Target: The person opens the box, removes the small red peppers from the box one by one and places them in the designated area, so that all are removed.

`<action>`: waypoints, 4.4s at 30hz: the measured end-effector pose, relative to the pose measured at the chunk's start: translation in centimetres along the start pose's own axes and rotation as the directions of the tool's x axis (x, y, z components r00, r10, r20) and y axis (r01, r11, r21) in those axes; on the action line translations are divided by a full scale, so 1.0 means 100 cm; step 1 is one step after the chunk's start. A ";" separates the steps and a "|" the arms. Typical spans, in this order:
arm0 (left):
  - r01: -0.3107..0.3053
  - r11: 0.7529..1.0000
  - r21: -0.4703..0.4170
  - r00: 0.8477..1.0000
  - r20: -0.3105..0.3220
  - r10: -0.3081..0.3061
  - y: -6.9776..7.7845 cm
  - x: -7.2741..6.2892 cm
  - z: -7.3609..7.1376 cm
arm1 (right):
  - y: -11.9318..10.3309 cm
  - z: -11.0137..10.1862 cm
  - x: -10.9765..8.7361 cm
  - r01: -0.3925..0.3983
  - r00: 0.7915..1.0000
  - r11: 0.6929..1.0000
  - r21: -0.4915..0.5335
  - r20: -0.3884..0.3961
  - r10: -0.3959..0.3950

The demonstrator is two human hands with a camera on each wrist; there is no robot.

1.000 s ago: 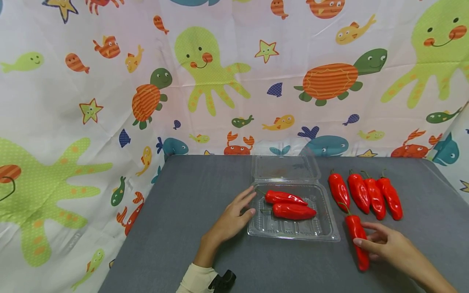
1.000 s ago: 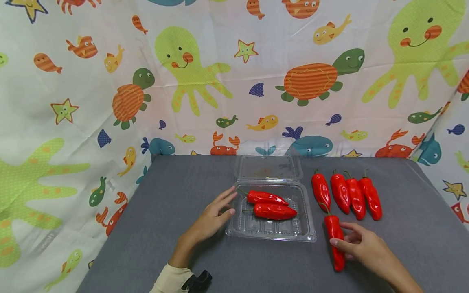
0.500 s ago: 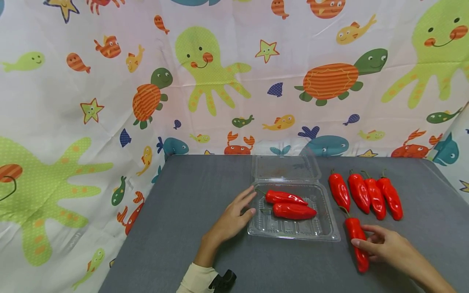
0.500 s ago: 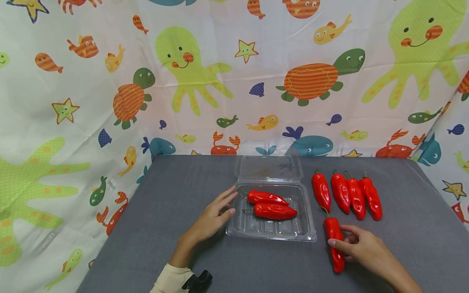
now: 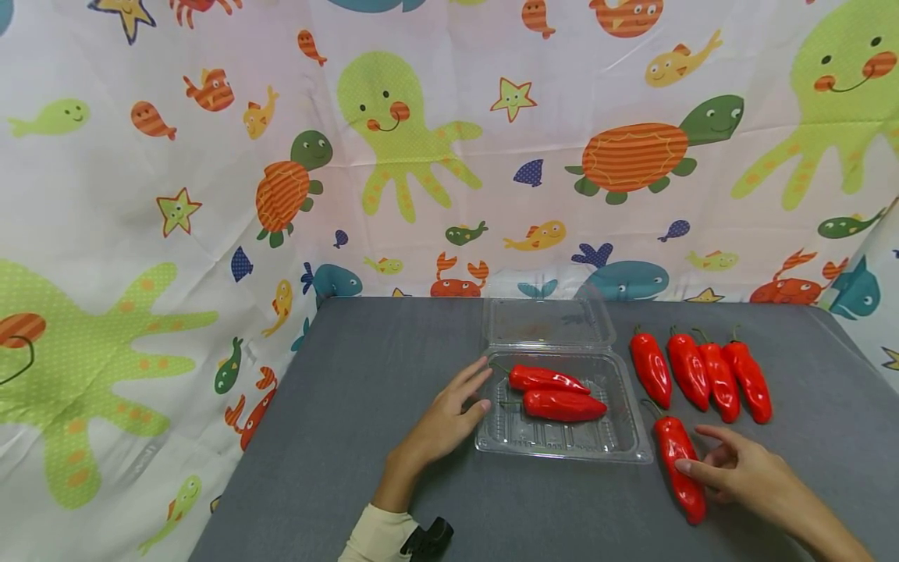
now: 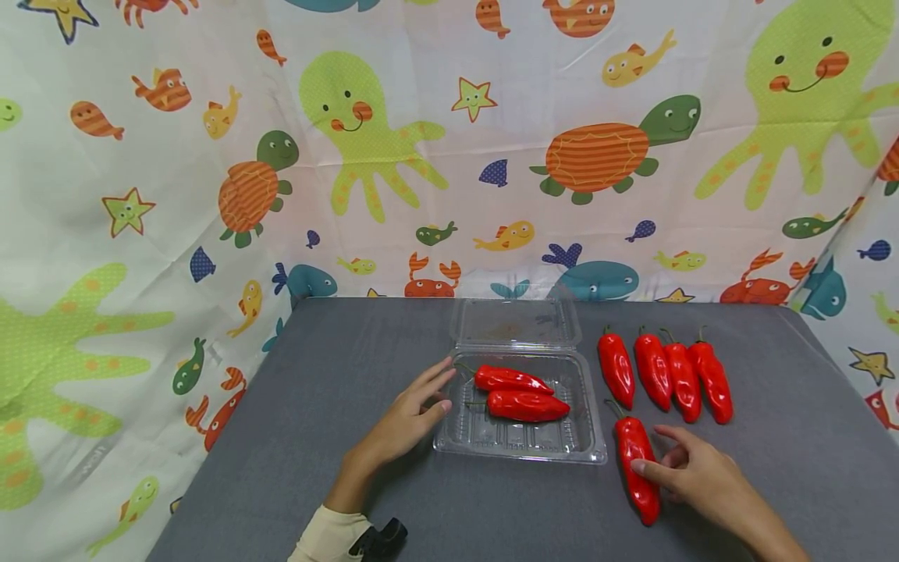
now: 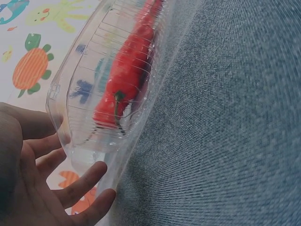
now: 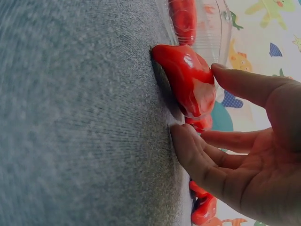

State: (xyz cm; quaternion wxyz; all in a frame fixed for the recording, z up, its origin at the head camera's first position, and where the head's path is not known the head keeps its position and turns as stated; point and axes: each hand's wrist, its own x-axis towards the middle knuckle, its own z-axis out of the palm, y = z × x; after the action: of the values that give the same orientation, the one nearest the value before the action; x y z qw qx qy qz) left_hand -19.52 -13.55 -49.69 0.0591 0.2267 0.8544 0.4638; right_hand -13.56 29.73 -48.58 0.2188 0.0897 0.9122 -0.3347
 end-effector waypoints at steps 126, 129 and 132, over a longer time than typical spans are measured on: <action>0.002 1.000 0.015 1.000 0.004 -0.002 -0.002 0.001 0.000 | -0.127 0.057 0.038 0.581 0.814 0.813 0.043 -0.054 -0.579; -0.004 1.000 0.008 1.000 0.004 0.004 -0.002 0.001 0.000 | -0.128 0.058 0.039 0.571 0.821 0.820 0.035 -0.041 -0.570; -0.007 1.000 0.001 1.000 0.002 0.007 -0.003 0.002 0.000 | -0.129 0.059 0.040 0.557 0.830 0.830 0.024 -0.024 -0.557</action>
State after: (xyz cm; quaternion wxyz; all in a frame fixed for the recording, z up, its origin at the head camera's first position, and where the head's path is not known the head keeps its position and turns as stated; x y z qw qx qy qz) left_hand -19.74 -13.60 -49.93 0.0583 0.2303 0.8538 0.4633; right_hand -19.10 16.14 -47.09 0.1035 -0.1738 0.8954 -0.3967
